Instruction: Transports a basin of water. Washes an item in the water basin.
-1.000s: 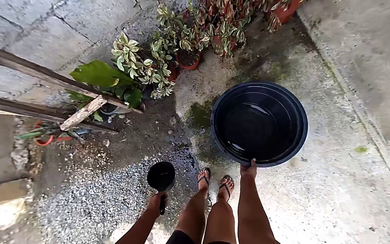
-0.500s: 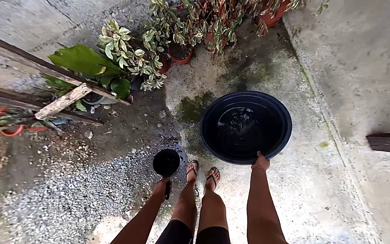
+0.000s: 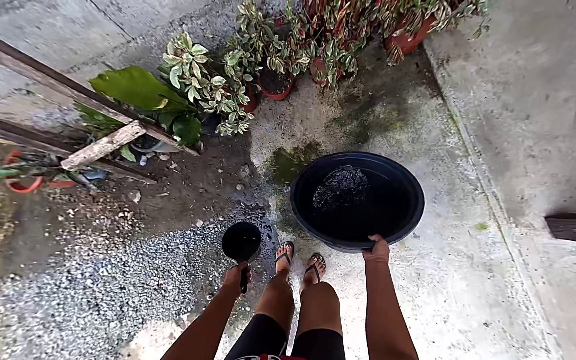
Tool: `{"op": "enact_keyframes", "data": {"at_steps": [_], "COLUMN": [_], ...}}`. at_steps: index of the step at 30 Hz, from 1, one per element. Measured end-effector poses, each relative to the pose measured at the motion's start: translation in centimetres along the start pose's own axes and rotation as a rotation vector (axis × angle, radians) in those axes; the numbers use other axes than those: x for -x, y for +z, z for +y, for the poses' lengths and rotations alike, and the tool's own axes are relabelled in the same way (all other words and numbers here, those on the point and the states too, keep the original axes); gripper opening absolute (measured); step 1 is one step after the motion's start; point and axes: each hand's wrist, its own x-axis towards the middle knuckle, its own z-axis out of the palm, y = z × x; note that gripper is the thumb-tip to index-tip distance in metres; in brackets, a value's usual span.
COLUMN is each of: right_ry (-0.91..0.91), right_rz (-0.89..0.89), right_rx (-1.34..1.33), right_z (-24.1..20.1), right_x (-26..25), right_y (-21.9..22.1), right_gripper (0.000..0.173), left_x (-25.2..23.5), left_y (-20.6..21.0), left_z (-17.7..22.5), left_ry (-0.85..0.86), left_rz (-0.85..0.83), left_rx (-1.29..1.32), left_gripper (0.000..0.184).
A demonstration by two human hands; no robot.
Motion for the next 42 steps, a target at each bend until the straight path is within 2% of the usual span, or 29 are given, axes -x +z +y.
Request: {"op": "enact_keyframes", "data": {"at_steps": [6, 11, 17, 22, 28, 31, 35, 37, 39, 42], "right_ry": [0.017, 0.043, 0.048, 0.049, -0.019, -0.076, -0.137, -0.149, -0.168, -0.172], "right_rz": [-0.067, -0.097, -0.138, -0.228, -0.33, -0.371, -0.45, -0.492, -0.548, -0.651], "right_rx": [0.029, 0.033, 0.098, 0.267, 0.533, 0.607, 0.638, 0.655, 0.685, 0.741], "right_z": [-0.9, -1.9, -4.6, -9.9, -18.2, -21.4, -23.9, -24.4, -24.5, -23.7], "right_x": [0.9, 3.5, 8.7, 15.5, 26.3, 31.8, 37.8, 39.3, 40.4, 41.3], "right_y": [1.4, 2.2, 1.4, 1.1, 2.5, 3.9, 5.1, 4.9, 4.8, 5.0], "right_gripper": [0.041, 0.042, 0.037, 0.034, 0.028, 0.029, 0.031, 0.031, 0.032, 0.034], "left_x": [-1.1, -1.7, -3.4, -4.0, -1.4, 1.0, 7.2, 10.0, 11.8, 13.4], "left_y": [0.0, 0.1, -0.4, 1.3, 4.2, 4.4, 2.5, 0.9, -0.8, -5.6], "left_z": [2.0, 2.6, 3.5, 7.0, 13.9, 15.9, 17.3, 17.9, 18.5, 18.5], "left_ry": [0.009, 0.01, 0.019, 0.054, 0.173, 0.279, 0.36, 0.357, 0.272, 0.251], "left_rz": [-0.039, -0.065, 0.004, 0.014, -0.075, -0.122, -0.303, -0.367, -0.438, -0.387], "left_rx": [0.004, 0.029, -0.175, -0.447, -0.46, -0.465, -0.198, 0.114, 0.411, 0.345], "left_gripper": [0.027, 0.025, 0.022, 0.033, 0.038, 0.042, 0.039, 0.047, 0.061, 0.062]}}
